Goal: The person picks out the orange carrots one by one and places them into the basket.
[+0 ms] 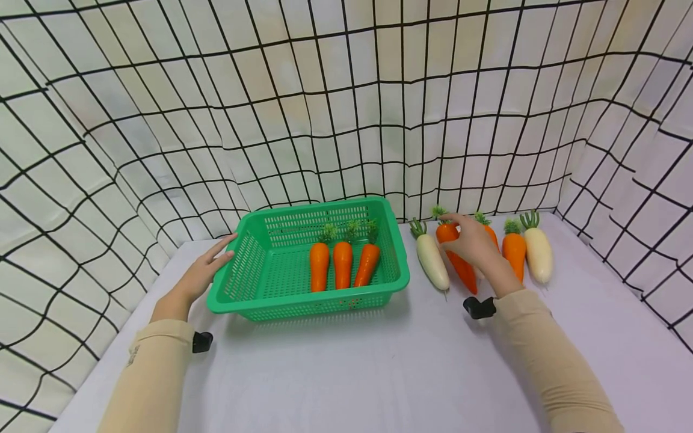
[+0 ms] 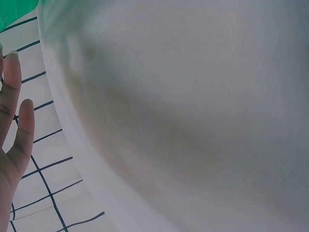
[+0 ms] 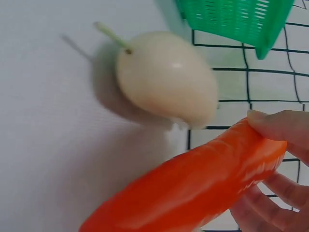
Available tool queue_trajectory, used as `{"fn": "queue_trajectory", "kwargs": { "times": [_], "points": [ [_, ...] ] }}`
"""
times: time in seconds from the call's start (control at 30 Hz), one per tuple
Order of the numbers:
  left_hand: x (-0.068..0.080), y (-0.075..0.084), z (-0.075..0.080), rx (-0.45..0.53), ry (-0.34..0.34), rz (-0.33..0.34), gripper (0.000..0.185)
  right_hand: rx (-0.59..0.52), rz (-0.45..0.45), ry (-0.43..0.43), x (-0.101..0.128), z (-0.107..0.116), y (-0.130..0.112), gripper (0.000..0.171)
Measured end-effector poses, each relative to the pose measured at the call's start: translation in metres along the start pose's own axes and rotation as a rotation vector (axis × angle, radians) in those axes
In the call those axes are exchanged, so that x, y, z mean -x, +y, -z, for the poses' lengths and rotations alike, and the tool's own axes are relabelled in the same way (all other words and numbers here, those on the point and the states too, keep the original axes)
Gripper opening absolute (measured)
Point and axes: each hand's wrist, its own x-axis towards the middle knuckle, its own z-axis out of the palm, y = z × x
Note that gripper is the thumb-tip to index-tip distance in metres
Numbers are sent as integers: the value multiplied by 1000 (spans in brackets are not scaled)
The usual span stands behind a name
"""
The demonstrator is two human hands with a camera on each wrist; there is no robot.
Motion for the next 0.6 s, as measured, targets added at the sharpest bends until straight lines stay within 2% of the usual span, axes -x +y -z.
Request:
{"fn": "queue_trajectory", "kwargs": {
  "times": [0.33, 0.6],
  "points": [
    [0, -3, 1, -8, 3, -10, 66, -61, 22, 0, 3, 26, -24, 66],
    [0, -3, 0, 4, -7, -12, 66, -83, 70, -42, -8, 43, -55, 68]
  ]
}}
